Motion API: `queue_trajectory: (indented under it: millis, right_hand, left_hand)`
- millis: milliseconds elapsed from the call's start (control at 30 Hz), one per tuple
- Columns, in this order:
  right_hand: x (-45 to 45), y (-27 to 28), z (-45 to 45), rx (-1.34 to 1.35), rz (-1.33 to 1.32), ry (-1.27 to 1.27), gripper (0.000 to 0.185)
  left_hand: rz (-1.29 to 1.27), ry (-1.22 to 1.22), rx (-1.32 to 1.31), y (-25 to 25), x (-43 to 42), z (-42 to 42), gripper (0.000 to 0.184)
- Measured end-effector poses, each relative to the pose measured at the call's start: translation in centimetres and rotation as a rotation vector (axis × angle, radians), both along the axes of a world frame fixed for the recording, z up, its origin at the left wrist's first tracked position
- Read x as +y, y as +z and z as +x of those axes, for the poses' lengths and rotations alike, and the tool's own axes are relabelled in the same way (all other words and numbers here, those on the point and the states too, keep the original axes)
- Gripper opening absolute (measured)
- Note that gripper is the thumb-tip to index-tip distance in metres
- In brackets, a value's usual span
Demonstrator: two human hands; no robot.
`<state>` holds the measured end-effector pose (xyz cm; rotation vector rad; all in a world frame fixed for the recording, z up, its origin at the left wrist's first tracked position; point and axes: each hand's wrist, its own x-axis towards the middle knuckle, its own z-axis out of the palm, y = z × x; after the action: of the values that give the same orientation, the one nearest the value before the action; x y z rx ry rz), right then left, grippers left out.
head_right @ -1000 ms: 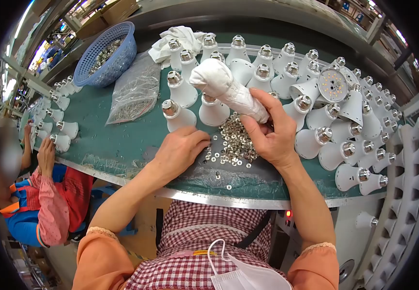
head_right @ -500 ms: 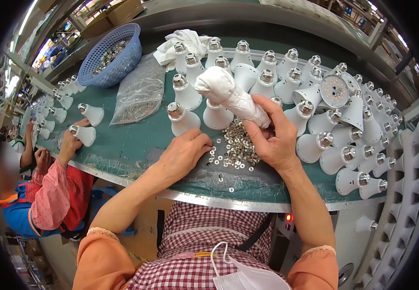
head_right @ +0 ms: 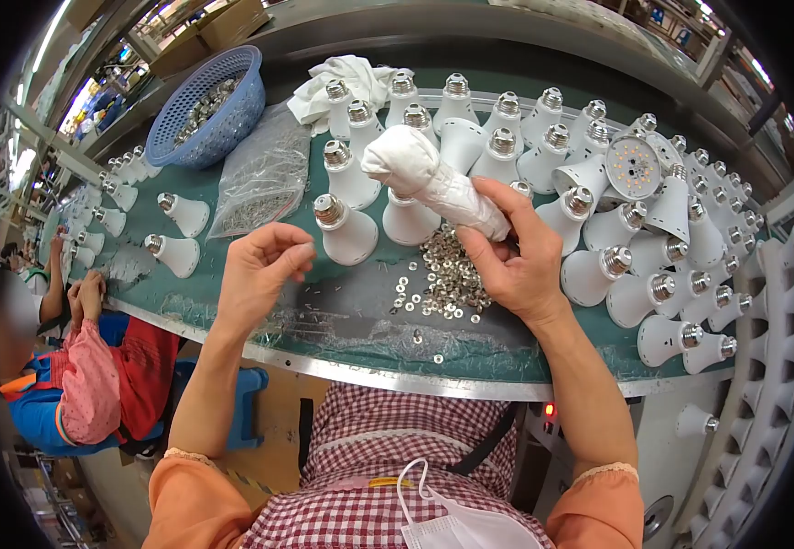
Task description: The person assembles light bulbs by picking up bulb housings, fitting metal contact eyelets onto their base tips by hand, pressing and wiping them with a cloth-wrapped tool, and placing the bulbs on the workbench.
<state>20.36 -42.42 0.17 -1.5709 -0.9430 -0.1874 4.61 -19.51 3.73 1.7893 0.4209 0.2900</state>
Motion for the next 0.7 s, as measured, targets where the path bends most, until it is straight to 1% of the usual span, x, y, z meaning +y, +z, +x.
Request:
queue_trajectory:
  millis: [33,200,300,367,400,467,500,567,600,667,700]
  right_hand:
    - [0.0,0.0,0.0,0.000,0.000,0.000,0.044]
    - [0.0,0.1,-0.2,0.020,-0.013,0.014,0.044]
    - [0.0,0.2,-0.2,0.023,-0.026,0.016,0.044]
    - [0.1,0.2,-0.2,0.016,-0.021,0.016,0.044]
    - [0.1,0.2,-0.2,0.008,-0.015,0.017,0.044]
    - [0.1,0.1,-0.2,0.015,-0.024,0.018,0.044]
    - [0.0,0.1,-0.2,0.020,-0.030,0.019,0.044]
    - [0.1,0.0,-0.2,0.023,-0.025,0.018,0.044]
    - [0.1,0.0,-0.1,0.026,-0.018,0.016,0.044]
    - [0.0,0.1,-0.2,0.027,-0.023,0.007,0.044]
    - [0.0,0.1,-0.2,0.028,-0.028,0.001,0.044]
  left_hand:
    - [-0.036,0.023,0.029,0.1,0.2,-0.1,0.011]
    - [-0.033,0.029,-0.006,-0.7,0.9,0.0,0.012]
    - [-0.037,0.061,-0.082,0.3,0.4,0.5,0.014]
    - [0.016,0.116,-0.208,0.8,0.2,0.9,0.011]
    - [0.015,0.116,-0.206,0.8,0.2,1.2,0.011]
    - [0.329,0.096,-0.396,0.6,0.2,1.9,0.008]
    - [0.328,0.097,-0.397,0.6,0.1,2.3,0.008]
    - [0.580,0.112,-0.436,0.5,-0.3,3.0,0.010]
    - [0.580,0.111,-0.436,0.4,-0.3,3.3,0.010]
    - [0.720,0.122,-0.487,-0.1,-0.3,3.7,0.013]
    - [0.719,0.119,-0.486,-0.1,-0.3,3.8,0.013]
